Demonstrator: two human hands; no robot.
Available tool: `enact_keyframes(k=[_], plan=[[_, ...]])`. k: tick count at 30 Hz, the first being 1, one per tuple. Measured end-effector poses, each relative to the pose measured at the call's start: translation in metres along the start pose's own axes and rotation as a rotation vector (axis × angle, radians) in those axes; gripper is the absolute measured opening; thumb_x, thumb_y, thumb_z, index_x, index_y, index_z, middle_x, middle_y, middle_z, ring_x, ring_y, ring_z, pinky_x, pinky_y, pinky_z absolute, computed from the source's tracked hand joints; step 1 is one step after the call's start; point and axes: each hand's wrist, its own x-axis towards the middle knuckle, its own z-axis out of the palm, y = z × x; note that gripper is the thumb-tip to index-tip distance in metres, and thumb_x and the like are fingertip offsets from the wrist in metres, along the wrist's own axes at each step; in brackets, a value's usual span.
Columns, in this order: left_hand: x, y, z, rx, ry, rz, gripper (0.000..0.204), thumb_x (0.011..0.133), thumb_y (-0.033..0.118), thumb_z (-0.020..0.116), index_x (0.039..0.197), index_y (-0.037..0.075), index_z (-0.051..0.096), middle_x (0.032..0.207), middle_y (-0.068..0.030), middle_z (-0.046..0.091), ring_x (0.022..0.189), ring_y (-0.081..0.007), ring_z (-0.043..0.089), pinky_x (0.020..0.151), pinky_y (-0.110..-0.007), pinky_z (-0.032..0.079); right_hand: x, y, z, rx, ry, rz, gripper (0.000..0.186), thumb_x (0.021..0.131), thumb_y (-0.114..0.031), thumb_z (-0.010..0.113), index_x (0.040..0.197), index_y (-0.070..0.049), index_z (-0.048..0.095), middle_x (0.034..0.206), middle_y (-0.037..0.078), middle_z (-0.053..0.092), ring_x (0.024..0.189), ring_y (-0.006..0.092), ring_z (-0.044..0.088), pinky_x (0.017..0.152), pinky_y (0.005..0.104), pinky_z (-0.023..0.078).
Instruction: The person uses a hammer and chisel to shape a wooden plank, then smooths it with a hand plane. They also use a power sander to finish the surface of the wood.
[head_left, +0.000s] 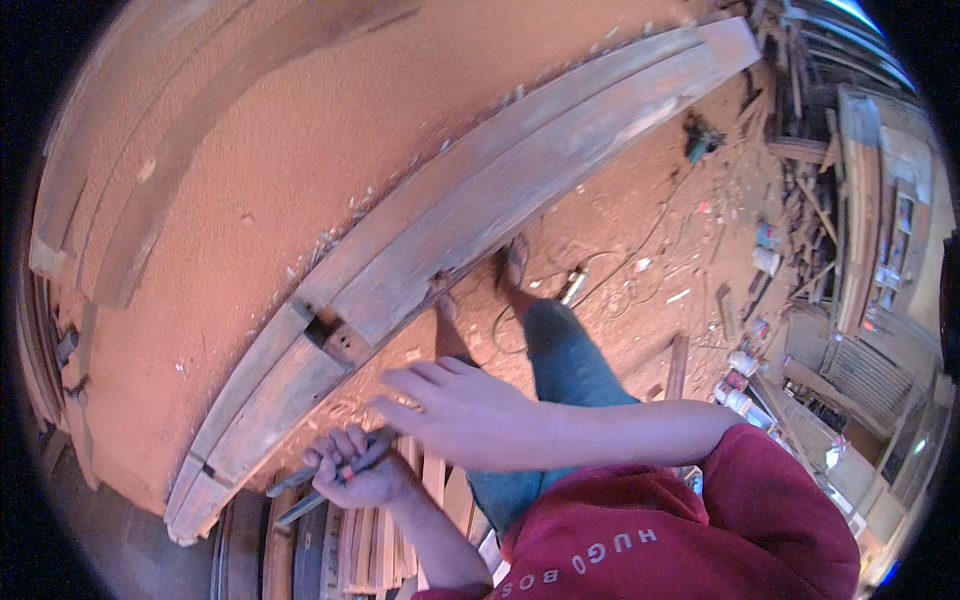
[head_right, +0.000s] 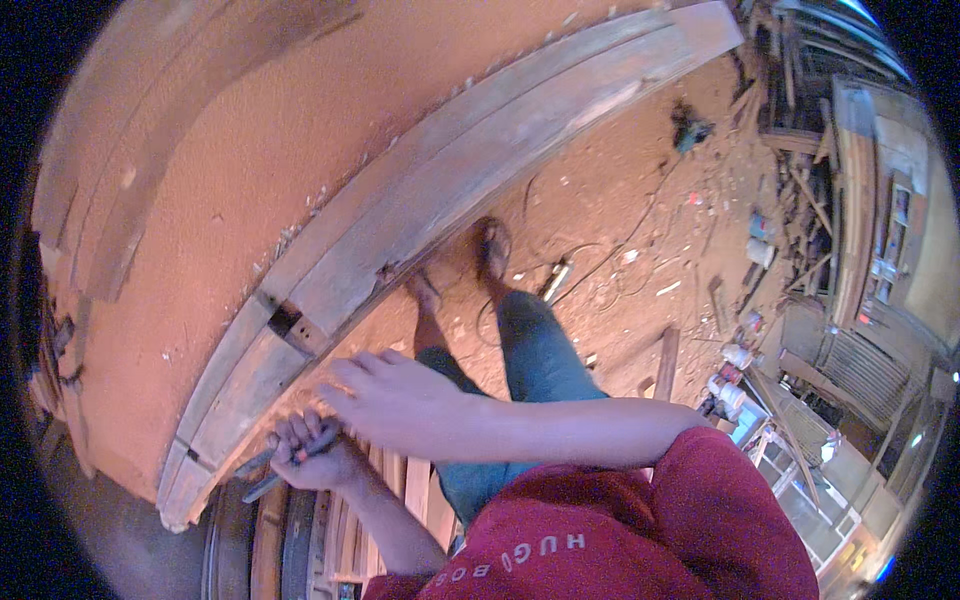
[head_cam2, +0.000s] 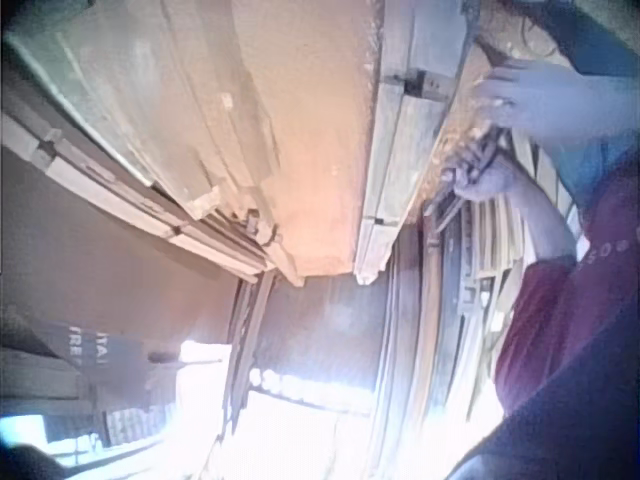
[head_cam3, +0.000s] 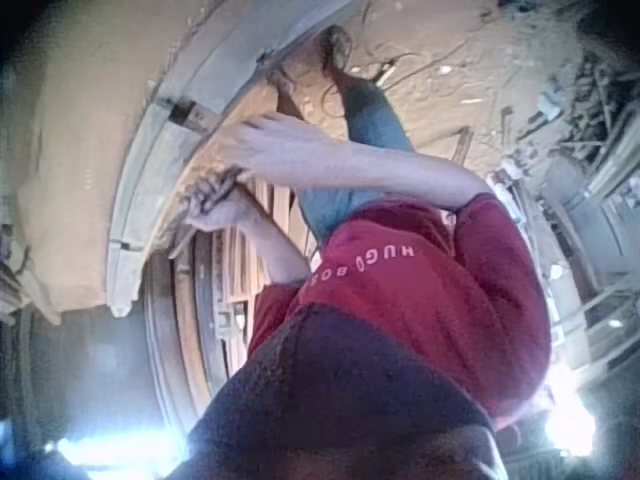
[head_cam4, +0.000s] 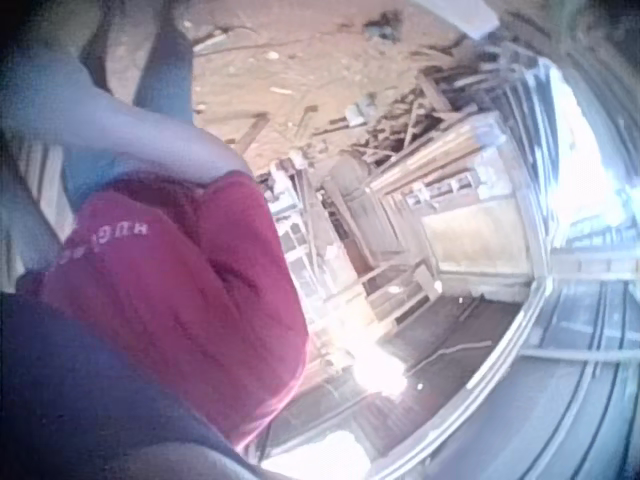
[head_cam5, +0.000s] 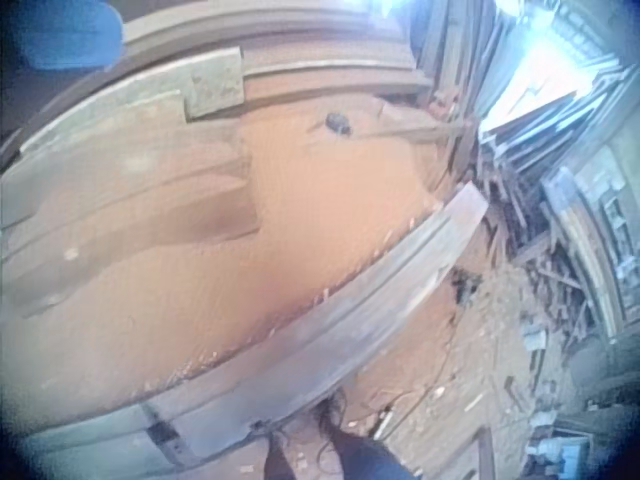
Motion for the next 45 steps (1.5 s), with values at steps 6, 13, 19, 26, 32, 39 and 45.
enact_keyframes(k=[6,13,19,26,32,39,45], plan=[[-0.043,-0.001,-0.012,0.274,0.169,-0.241,0.020,0.081,0.013,0.053,0.071,0.014,0.036,0.061,0.0024,0.038,0.047,-0.0089,0.031,0.043,-0.024,0.027,-0.073,0.025,0.041,0.005,-0.117,-0.088,0.015,0.083,-0.011,0.058,0.093,-0.001,0.060,0.085,0.015,0.064,0.083,0.0314,0.067,0.070,0.0431,0.053],[-0.093,-0.037,-0.010,0.473,0.150,-0.354,0.036,0.081,0.011,0.050,0.117,0.007,0.045,0.090,-0.0070,0.053,0.069,-0.0133,0.051,0.061,-0.027,0.046,-0.121,0.060,0.031,0.084,-0.222,0.016,0.015,0.084,-0.015,0.057,0.083,-0.001,0.064,0.075,0.020,0.066,0.073,0.0354,0.069,0.065,0.0464,0.054],[-0.111,-0.089,0.039,0.743,-0.285,-0.228,0.080,0.068,0.007,0.051,0.146,0.008,0.031,0.110,-0.0113,0.050,0.088,-0.0209,0.055,0.085,-0.034,0.049,-0.137,0.120,-0.221,-0.071,0.693,0.090,0.022,0.087,-0.021,0.068,0.105,-0.008,0.071,0.096,0.008,0.074,0.084,0.0243,0.070,0.078,0.0326,0.056],[-0.140,-0.225,0.149,0.837,-0.711,0.076,0.073,0.064,0.013,0.066,0.128,0.012,0.030,0.096,-0.0061,0.040,0.082,-0.0177,0.043,0.075,-0.033,0.041,-0.200,0.145,-0.313,0.274,0.767,-0.177,0.060,0.085,-0.035,0.075,0.131,-0.004,0.054,0.124,0.015,0.058,0.108,0.0317,0.060,0.089,0.0411,0.051],[-0.188,-0.376,0.270,0.670,-0.868,0.537,0.065,0.069,0.015,0.073,0.121,0.014,0.033,0.093,-0.0069,0.042,0.078,-0.0185,0.043,0.072,-0.033,0.039,-0.225,0.183,-0.285,0.552,0.746,-0.419,0.064,0.082,-0.035,0.077,0.133,-0.004,0.053,0.111,0.015,0.059,0.098,0.0330,0.060,0.089,0.0432,0.050],[-0.209,-0.467,0.321,0.741,-0.833,0.796,0.057,0.072,0.015,0.078,0.111,0.016,0.036,0.087,-0.0071,0.043,0.073,-0.0185,0.041,0.066,-0.033,0.035,-0.232,0.260,-0.340,0.499,0.746,-0.408,0.054,0.084,-0.024,0.072,0.130,0.001,0.055,0.066,-0.001,0.047,0.055,0.0114,0.053,0.052,0.0251,0.044],[-0.205,-0.477,0.330,0.823,-0.875,0.819,0.058,0.073,0.023,0.081,0.109,0.015,0.035,0.081,-0.0016,0.038,0.059,-0.0116,0.037,0.056,-0.029,0.030,-0.232,0.281,-0.359,0.633,0.726,-0.427,0.050,0.083,-0.024,0.072,0.124,0.002,0.058,0.068,0.001,0.049,0.055,0.0128,0.053,0.049,0.0267,0.044]])
